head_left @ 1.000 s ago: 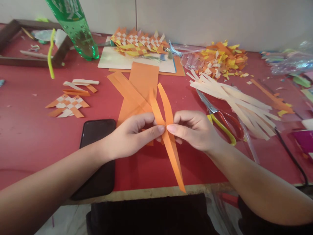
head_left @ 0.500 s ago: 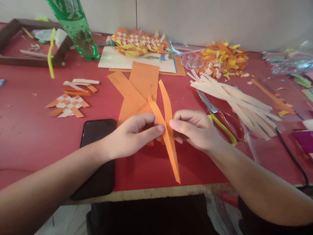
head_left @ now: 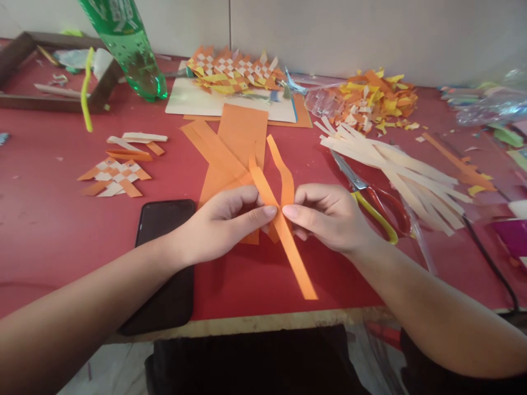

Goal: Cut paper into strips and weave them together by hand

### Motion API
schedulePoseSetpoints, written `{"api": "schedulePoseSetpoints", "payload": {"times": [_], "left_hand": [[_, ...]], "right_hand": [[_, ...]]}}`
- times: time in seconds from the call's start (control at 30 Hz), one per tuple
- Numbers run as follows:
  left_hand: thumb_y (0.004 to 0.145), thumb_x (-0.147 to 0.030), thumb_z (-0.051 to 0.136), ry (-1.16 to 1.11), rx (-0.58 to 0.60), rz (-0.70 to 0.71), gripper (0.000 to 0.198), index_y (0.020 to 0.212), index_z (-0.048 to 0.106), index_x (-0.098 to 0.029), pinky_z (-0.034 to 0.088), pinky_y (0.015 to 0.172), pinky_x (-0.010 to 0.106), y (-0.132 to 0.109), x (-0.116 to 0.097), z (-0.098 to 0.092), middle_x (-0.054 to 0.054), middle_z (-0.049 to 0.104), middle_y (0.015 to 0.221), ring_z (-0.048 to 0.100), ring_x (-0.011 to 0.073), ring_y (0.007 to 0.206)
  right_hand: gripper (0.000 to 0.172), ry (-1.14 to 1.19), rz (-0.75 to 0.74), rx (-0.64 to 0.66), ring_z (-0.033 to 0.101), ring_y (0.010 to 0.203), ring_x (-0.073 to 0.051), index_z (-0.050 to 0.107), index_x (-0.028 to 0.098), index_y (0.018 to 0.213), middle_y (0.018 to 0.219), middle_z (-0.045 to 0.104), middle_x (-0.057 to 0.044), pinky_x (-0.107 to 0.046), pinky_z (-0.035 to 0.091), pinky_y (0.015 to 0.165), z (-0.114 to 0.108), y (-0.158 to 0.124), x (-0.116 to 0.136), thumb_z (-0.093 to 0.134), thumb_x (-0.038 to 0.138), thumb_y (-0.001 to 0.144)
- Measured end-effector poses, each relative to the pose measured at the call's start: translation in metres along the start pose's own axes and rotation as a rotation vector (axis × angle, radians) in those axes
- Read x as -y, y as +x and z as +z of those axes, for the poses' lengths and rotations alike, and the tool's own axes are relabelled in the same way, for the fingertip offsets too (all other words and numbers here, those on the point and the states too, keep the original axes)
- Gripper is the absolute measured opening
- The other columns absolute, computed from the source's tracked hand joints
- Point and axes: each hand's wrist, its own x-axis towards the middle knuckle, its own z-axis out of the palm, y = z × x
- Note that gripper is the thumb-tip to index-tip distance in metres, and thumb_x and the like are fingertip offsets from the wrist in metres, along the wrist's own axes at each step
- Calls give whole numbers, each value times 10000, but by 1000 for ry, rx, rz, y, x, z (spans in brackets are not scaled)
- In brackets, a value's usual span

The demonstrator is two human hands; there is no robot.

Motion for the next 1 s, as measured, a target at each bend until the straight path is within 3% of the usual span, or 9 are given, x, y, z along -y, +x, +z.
{"api": "schedulePoseSetpoints", "payload": {"times": [0.13,0.47,0.8,1.0], "left_hand": [[926,-374,561,16,79,-23,263,783,592,-156,444,688,266,-2,0,0,16,595,777,531,124,710],[911,-337,556,73,62,-73,256,735,538,-151,463,692,297,-1,-1,0,25,593,762,538,133,701],[907,-342,579,25,25,-65,265,731,589,-145,422,648,250,-2,0,-2,7,585,725,522,108,668],[898,-350,608,10,93,-45,237,778,640,-148,439,675,247,-2,-2,-1,14,642,765,565,119,716]], "right_hand": [[251,19,26,-19,485,419,-63,586,161,638,493,575,33,-194,359,410,1,0,-1,725,257,823],[228,-21,35,39,458,409,-70,581,161,655,482,552,36,-202,331,394,-1,-2,-3,738,238,801],[262,-21,-69,-1,451,406,-59,552,171,623,471,529,49,-196,330,397,2,-1,0,696,213,837],[246,17,-59,-40,479,420,-58,576,178,642,496,553,49,-191,345,396,1,-2,0,701,227,847]]}}
